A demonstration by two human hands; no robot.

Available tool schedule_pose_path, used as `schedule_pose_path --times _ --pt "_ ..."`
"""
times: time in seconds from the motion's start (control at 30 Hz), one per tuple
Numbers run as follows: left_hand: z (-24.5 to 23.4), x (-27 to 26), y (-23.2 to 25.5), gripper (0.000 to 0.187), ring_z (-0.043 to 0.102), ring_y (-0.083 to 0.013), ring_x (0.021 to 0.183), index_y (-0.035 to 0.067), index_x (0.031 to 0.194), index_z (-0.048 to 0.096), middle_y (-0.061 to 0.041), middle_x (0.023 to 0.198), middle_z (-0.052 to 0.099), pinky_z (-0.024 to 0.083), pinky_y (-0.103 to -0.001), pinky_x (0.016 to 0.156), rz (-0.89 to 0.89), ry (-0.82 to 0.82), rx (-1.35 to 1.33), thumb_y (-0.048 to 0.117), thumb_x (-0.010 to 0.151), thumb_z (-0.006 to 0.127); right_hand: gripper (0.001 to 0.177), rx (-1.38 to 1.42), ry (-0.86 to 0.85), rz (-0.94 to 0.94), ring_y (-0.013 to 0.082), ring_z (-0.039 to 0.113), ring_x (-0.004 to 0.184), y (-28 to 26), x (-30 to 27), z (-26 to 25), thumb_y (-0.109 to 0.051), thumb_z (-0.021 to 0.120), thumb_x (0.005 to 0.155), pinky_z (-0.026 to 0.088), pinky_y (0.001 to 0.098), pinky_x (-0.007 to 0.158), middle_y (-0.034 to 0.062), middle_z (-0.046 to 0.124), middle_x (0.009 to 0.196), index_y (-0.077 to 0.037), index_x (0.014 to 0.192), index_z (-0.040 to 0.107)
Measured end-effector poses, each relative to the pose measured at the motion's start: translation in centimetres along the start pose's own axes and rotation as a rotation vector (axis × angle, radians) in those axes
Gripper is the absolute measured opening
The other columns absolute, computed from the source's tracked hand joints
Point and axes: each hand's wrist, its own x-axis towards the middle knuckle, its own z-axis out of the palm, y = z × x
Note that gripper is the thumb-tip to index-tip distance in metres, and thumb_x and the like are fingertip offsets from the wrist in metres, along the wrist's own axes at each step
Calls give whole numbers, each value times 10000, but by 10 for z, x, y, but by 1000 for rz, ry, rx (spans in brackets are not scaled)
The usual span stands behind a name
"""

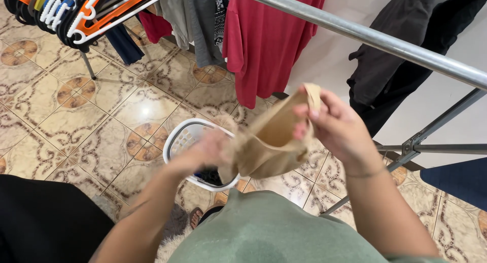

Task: Hanging freshly laundered clothes from a laundry basket onto a freestanding clothing rack using hangers.

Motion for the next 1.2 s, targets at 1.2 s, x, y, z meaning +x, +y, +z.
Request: schedule_pose_path --times 1.2 --pt "-48 10 183 348 700 -168 987 17 1258 637 -95 1131 721 574 -335 904 108 778 -476 283 1063 525 426 91 316 563 215 688 1010 288 53 -73 -262 644 976 587 373 836 108 696 1193 -2 1312 601"
